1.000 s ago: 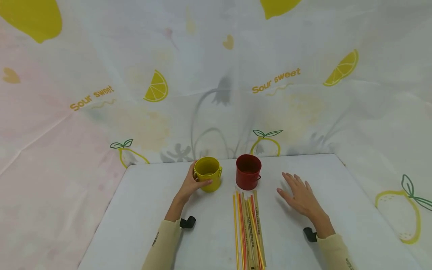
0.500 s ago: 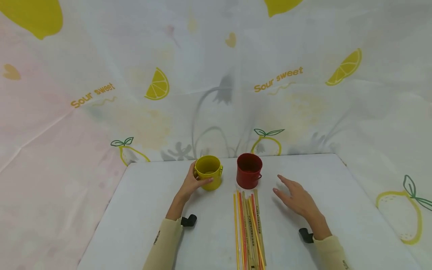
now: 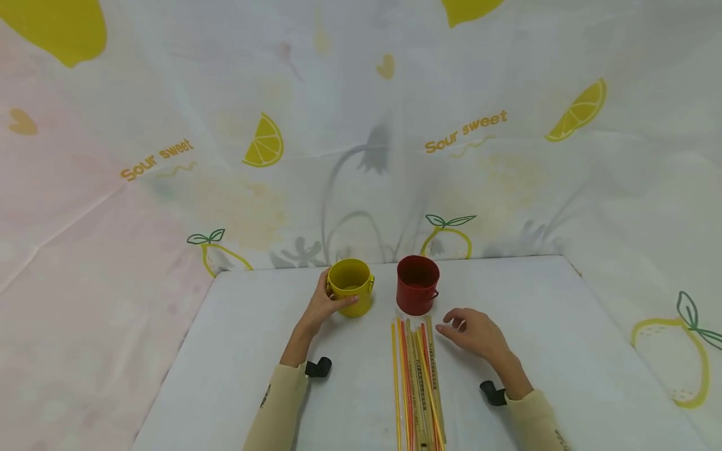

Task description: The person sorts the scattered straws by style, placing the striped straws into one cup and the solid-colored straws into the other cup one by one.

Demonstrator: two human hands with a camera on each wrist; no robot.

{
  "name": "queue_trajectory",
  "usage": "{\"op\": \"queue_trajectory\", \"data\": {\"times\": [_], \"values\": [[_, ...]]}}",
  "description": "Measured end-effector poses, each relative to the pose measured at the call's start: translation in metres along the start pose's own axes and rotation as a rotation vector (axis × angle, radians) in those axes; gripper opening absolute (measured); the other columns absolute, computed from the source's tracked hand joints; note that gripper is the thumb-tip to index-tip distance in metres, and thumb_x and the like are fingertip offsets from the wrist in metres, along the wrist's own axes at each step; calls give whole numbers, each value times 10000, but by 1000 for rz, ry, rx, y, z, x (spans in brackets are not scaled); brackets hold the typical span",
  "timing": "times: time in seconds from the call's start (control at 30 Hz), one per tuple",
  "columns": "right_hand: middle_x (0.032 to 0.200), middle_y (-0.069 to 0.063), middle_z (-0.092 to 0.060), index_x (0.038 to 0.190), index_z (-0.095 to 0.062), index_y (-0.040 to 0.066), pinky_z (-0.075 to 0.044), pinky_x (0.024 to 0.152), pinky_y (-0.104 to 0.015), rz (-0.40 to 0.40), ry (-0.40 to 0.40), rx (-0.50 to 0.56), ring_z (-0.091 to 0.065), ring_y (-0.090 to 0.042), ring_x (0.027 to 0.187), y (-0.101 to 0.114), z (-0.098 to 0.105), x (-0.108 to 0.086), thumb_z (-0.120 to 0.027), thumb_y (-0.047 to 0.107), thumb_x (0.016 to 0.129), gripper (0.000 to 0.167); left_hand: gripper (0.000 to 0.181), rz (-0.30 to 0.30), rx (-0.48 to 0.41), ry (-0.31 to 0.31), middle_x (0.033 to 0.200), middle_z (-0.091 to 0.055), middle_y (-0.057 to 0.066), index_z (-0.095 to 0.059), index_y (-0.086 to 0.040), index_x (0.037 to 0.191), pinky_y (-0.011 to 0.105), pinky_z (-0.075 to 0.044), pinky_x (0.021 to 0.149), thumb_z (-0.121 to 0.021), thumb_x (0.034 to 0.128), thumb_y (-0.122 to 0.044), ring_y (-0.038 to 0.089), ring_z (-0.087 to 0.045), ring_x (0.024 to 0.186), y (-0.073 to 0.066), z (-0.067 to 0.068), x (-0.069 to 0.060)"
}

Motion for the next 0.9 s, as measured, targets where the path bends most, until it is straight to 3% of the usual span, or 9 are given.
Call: {"op": "queue_trajectory", "data": {"times": [0.13,0.4,0.7,0.9], "values": [[742,42,-566,859,-699,173,-432,600,-305,-26,31,29,-511,-150,722,7,-9,0,-768,310,858,153,911,-9,-3,-13,1469,-383,129,-219,-129,1518,526,-248,1133,-810,824,-127,325,-378,1353,9,1,4],[650,33,-490,764,-643,177,-341,550,-299,-72,72,35,-452,-143,641,15,-20,-4,-775,289,842,189,913,-10,20,-36,1495,-367,104,-223,-168,1525,510,-223,1146,-812,828,-147,307,-354,1382,29,4,13],[633,41,-492,722,-624,168,-350,533,-299,-65,74,22,-450,-137,614,14,-26,-5,-787,333,828,255,886,-44,15,-76,1447,-417,68,-282,-209,1485,542,-240,1133,-841,799,-187,297,-398,1342,30,3,12],[613,38,-500,694,-611,152,-343,510,-280,-128,82,11,-458,-128,587,15,-30,-6,-764,282,828,241,890,-42,12,-80,1440,-421,56,-287,-209,1485,547,-244,1129,-845,792,-193,295,-402,1336,31,3,12]]}}
Point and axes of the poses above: each hand's wrist, its own x-axis towards the middle knuckle, its own z-axis out of the back of the hand, y = z × x, the point moved 3 cm from there along x, towards the middle knuckle
